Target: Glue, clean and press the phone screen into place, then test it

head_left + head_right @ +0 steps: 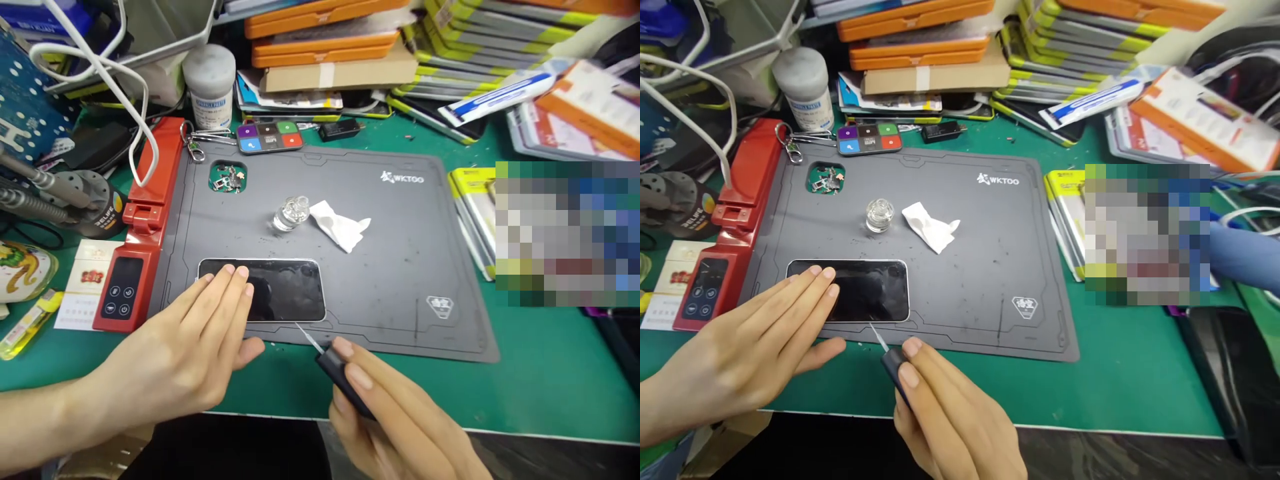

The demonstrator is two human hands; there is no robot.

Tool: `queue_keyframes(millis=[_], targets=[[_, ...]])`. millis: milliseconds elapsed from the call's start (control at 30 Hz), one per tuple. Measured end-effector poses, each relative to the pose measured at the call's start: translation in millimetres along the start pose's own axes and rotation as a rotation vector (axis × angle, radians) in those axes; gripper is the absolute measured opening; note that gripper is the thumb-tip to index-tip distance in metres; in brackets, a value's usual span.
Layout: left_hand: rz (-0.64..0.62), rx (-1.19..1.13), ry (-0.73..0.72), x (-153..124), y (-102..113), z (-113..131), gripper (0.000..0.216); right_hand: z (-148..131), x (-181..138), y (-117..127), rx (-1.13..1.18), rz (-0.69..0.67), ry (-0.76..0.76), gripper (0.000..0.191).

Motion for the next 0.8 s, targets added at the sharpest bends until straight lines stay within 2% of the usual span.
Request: queue_keyframes(millis=[133,267,433,633,800], targets=[[-0.002,0.033,0.017,-4.0,-3.4,2.1,0.054,3.5,5.7,-4.4,0.001,-0.02,0.018,0.067],[-0.042,0.121,0.011,-4.1,-2.4,8.3,0.057,4.7,8.8,-11.2,-0.02,0.072,0.047,0.066],[-0.069,0.177,0.007,-4.0,-0.6,14.0,0.057,1.6,15.8,-15.9,-0.046,0.054,0.126,0.073],[-0.033,0.0,0.091,-12.5,-8.2,6.8,0.048,0.4,19.3,-14.9,-0.062,0.061,0.135,0.072],[-0.066,-0.207,0.196,-24.4,-10.9,-3.5,0.046,1.5,14.8,-16.1,-0.057,0.069,0.131,0.066]])
Point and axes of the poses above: each hand's wrist, its own x-axis towards the middle knuckle, its own y-axis out of the back of the hand, z = x × y, the point moved 2 cm from there along x, towards the middle knuckle, and after that the axes turned 1 degree about z, right-handed, at the moved point
